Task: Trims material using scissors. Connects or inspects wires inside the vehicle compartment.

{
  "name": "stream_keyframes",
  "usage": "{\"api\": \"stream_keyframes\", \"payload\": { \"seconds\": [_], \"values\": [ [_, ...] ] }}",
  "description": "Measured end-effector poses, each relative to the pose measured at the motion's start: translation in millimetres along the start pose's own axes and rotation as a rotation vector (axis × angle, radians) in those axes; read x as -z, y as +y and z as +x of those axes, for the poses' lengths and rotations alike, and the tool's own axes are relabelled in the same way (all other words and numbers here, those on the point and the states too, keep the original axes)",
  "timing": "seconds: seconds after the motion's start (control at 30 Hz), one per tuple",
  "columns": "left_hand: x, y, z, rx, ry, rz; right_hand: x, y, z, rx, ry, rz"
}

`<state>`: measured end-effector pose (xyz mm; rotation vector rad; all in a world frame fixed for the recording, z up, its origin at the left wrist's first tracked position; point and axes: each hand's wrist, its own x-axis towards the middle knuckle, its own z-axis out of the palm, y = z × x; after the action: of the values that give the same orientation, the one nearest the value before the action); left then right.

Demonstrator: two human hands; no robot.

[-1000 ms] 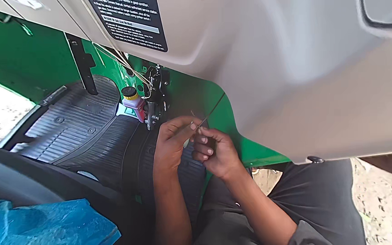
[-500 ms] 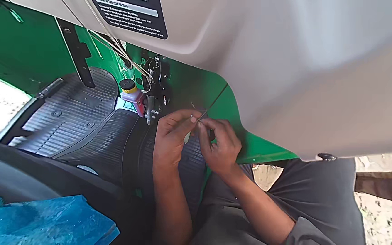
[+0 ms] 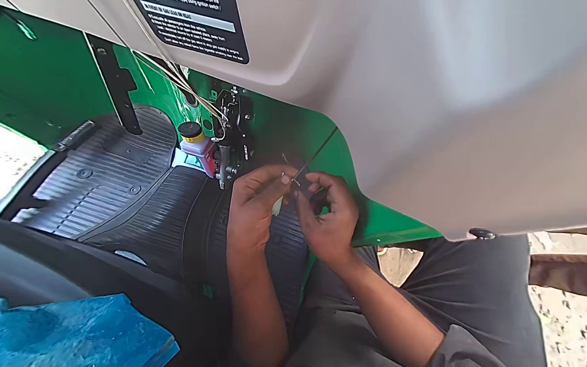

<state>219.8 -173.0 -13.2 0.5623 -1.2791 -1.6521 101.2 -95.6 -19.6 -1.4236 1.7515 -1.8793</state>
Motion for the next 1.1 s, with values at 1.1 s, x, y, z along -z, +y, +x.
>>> {"api": "stream_keyframes", "payload": {
  "seconds": [1.1],
  "values": [
    [2,-3,-2,-0.005,-0.031,-0.007,5,-13,13,-0.845,-0.231,0.824]
  ]
}}
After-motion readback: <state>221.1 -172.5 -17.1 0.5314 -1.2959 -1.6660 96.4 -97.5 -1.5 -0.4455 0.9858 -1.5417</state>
